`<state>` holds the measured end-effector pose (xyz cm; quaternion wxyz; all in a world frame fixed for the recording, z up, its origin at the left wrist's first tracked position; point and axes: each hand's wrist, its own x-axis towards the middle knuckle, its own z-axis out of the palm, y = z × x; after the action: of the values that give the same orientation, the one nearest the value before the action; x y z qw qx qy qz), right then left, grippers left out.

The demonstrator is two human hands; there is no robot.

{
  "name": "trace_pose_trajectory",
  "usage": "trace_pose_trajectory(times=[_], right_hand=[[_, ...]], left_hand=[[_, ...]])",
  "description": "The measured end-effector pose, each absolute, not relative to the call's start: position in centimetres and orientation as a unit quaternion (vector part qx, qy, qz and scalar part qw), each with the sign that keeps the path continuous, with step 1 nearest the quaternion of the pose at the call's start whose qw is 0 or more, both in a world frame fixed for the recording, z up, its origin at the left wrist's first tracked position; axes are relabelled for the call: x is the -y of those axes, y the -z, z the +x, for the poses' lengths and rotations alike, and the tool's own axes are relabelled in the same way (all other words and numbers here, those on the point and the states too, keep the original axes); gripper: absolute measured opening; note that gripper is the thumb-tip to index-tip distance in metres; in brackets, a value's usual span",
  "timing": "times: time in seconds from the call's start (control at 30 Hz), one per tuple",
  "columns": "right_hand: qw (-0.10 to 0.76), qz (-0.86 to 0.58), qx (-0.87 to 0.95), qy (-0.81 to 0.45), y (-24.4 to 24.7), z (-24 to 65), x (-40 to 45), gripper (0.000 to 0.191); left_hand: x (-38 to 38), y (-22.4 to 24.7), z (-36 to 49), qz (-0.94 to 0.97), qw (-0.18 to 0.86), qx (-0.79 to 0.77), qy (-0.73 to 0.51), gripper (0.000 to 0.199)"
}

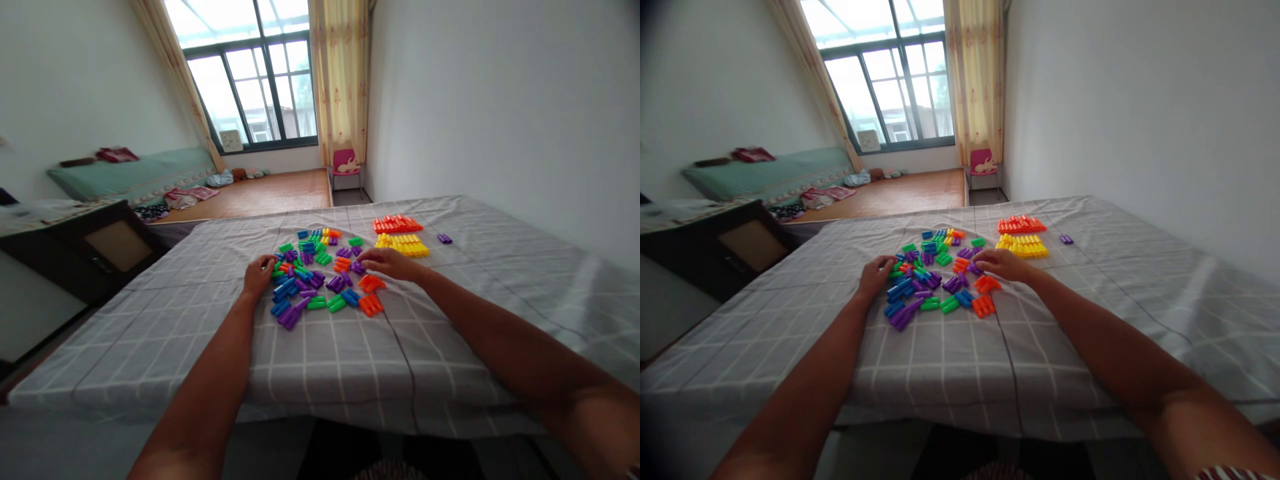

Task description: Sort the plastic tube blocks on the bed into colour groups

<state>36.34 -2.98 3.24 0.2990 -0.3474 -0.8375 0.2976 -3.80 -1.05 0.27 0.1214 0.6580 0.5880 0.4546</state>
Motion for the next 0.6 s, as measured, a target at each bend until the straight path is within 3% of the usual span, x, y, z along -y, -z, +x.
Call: trace_pose_trajectory(times=[0.2,0.33,0.47,0.6], right_hand=[[0.467,-0.482,0.689,-0.275,-4.1,41.7,-0.1,0.052],[0.598,-0.595,0.503,-0.187,-2.6,50.6,-3.0,0.039],[0.506,-0.751,0.412,-0.103,-0.1,57.7,-3.9,0.029],[0.394,-0.826,0.403,-0.007,1.1,59.2,-3.6,0.028]], left_hand=[[1.5,-0.9,-3.5,0.652,0.127,-0.599,-0.446,0.03],[1.6,-1.1,-3.5,0.651,0.125,-0.602,-0.446,0.03],[1.5,-1.2,-3.7,0.654,0.119,-0.608,-0.434,0.033],[1.5,-1.1,-3.9,0.655,0.12,-0.61,-0.428,0.036]])
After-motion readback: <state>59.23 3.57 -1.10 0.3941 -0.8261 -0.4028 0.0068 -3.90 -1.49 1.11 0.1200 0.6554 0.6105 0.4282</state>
